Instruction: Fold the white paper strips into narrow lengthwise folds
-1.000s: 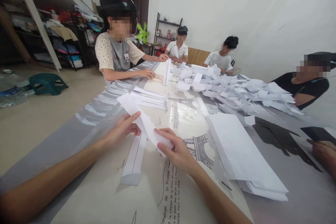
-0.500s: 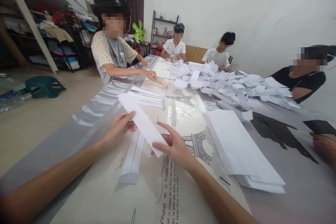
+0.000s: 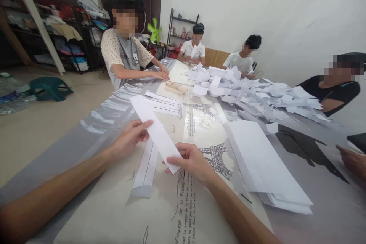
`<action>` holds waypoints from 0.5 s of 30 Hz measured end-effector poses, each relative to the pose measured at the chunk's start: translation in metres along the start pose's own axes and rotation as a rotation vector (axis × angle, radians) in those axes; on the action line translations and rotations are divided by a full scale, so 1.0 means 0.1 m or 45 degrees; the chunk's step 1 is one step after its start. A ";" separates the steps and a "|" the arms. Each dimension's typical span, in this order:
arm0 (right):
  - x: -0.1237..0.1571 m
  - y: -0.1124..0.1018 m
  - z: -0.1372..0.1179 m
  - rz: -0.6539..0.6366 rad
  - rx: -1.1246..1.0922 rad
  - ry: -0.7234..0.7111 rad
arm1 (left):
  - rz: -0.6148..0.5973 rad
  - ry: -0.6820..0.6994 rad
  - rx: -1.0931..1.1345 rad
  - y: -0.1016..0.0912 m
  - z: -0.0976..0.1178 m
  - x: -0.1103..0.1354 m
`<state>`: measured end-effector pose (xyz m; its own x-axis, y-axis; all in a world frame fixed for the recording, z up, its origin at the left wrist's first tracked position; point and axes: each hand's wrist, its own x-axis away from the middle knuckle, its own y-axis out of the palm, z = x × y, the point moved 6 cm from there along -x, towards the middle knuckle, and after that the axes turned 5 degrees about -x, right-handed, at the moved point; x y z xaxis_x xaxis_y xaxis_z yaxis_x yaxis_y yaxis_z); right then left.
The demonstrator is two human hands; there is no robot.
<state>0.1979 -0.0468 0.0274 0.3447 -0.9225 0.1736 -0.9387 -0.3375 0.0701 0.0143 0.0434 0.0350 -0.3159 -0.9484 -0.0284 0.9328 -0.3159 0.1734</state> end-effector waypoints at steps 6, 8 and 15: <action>0.02 0.01 0.00 -0.025 0.019 0.010 | -0.105 -0.009 -0.110 0.09 -0.01 0.04; 0.03 0.00 -0.01 -0.031 0.021 0.015 | -0.113 -0.020 -0.113 0.08 -0.01 0.03; 0.03 0.01 -0.01 -0.072 0.031 0.044 | -0.101 -0.019 -0.071 0.04 0.01 0.00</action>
<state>0.1981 -0.0491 0.0291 0.3964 -0.8952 0.2038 -0.9176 -0.3935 0.0566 0.0176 0.0425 0.0369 -0.3910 -0.9200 -0.0248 0.9130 -0.3912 0.1163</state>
